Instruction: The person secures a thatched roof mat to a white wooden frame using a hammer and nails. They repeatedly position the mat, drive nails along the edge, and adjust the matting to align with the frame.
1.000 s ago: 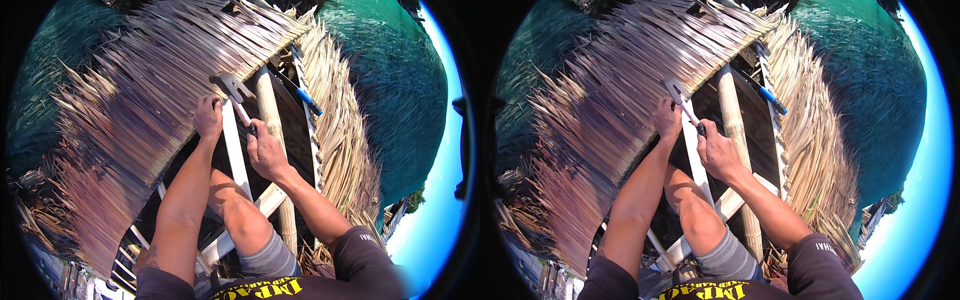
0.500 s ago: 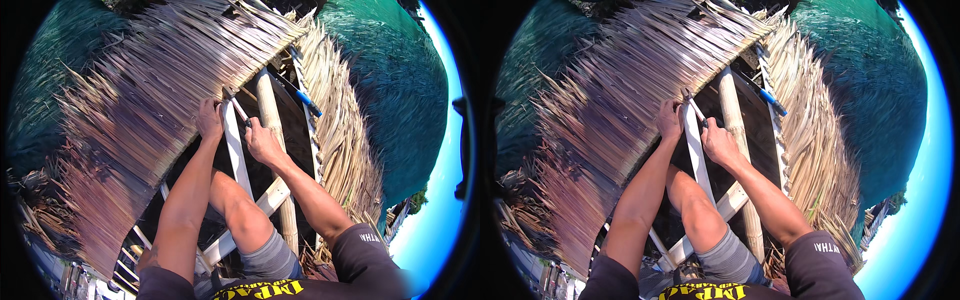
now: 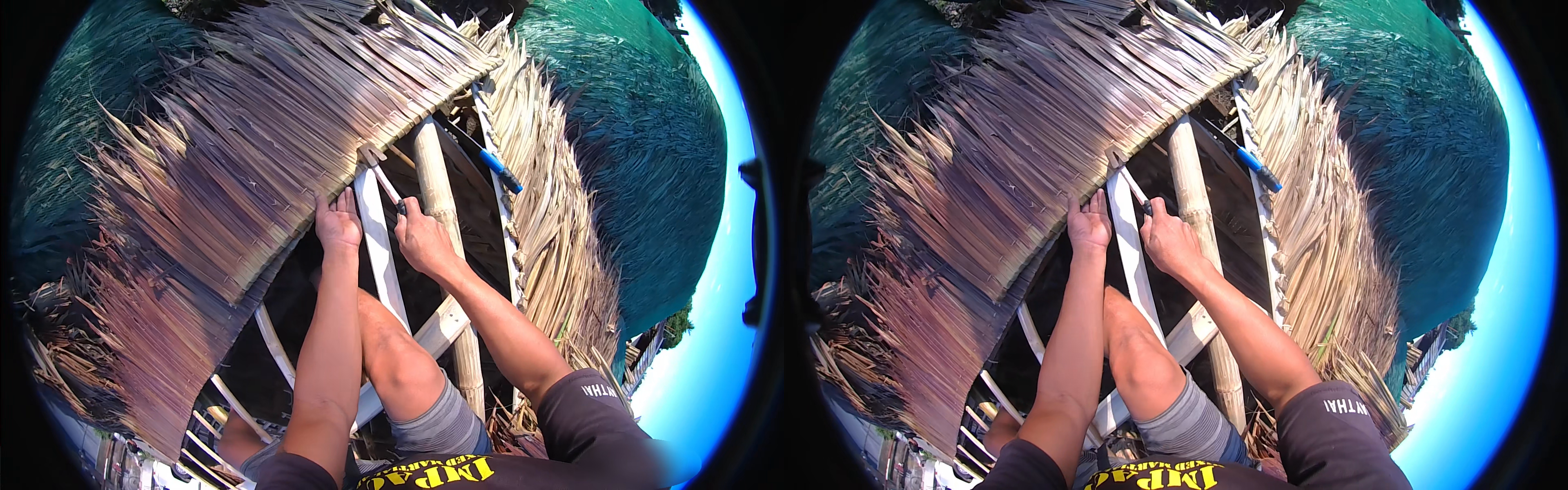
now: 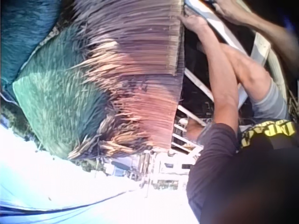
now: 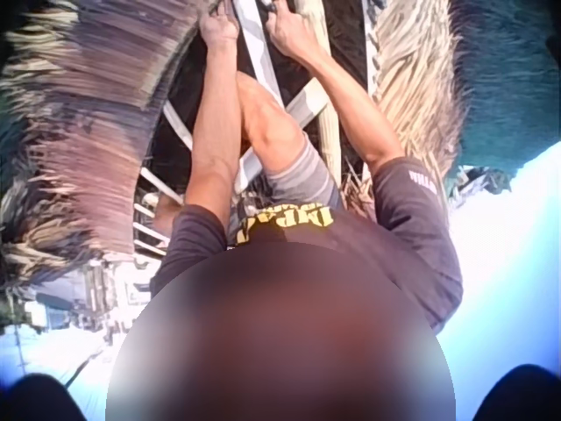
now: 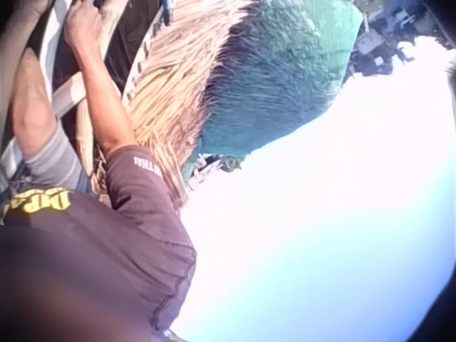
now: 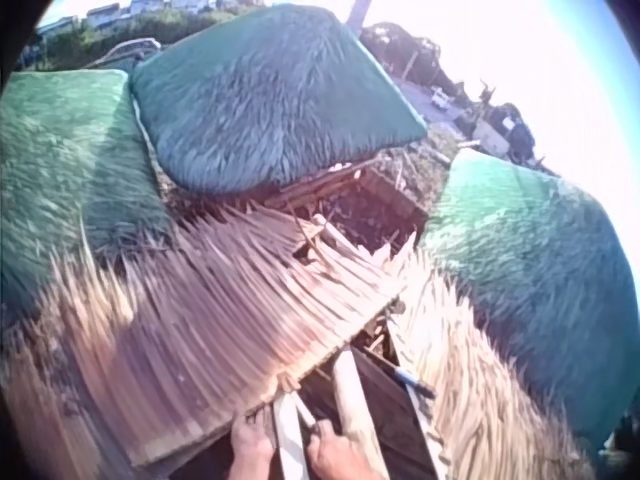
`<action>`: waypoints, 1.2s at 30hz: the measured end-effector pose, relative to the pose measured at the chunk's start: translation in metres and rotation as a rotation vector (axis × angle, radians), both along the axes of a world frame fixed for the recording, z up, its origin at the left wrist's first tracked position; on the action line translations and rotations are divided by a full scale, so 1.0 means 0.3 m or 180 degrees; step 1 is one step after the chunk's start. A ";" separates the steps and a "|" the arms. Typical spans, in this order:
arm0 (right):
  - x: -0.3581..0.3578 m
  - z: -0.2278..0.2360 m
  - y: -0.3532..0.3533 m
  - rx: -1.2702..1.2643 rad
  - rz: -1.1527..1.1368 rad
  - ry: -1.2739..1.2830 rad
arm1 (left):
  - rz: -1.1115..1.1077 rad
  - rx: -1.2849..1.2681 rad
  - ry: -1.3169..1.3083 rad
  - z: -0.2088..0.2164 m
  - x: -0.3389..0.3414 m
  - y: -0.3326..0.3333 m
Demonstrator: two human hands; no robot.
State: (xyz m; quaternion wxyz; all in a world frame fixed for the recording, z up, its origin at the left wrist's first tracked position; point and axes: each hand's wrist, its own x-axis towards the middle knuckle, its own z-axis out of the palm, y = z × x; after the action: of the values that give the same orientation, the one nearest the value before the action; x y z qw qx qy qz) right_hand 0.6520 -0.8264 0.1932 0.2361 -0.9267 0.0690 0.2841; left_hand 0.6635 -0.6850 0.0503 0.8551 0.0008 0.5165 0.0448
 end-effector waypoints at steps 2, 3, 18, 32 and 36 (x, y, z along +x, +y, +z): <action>-0.002 -0.016 -0.004 -0.0019 -0.0026 0.0036 | 0.0067 -0.0028 -0.0029 -0.007 0.023 -0.003; 0.000 -0.024 -0.004 0.0092 0.0017 -0.0111 | 0.0116 -0.0056 0.0015 -0.007 0.033 -0.005; 0.009 0.268 0.074 0.1467 0.0389 -0.2366 | 0.0455 0.0153 0.0052 0.032 0.044 -0.045; 0.015 0.128 0.030 -0.0114 0.0009 -0.0082 | -0.0955 0.0071 0.0875 0.118 0.032 0.029; -0.055 0.374 0.082 0.0231 0.0393 -0.0289 | -0.2487 0.0818 0.0147 0.432 -0.149 0.249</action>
State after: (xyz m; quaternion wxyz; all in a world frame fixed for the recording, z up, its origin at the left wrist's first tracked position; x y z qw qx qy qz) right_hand 0.6356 -0.8018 0.3055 0.2545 -0.9319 -0.0094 0.2582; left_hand 0.6188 -0.6103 0.1799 0.7889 0.3046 0.4867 -0.2191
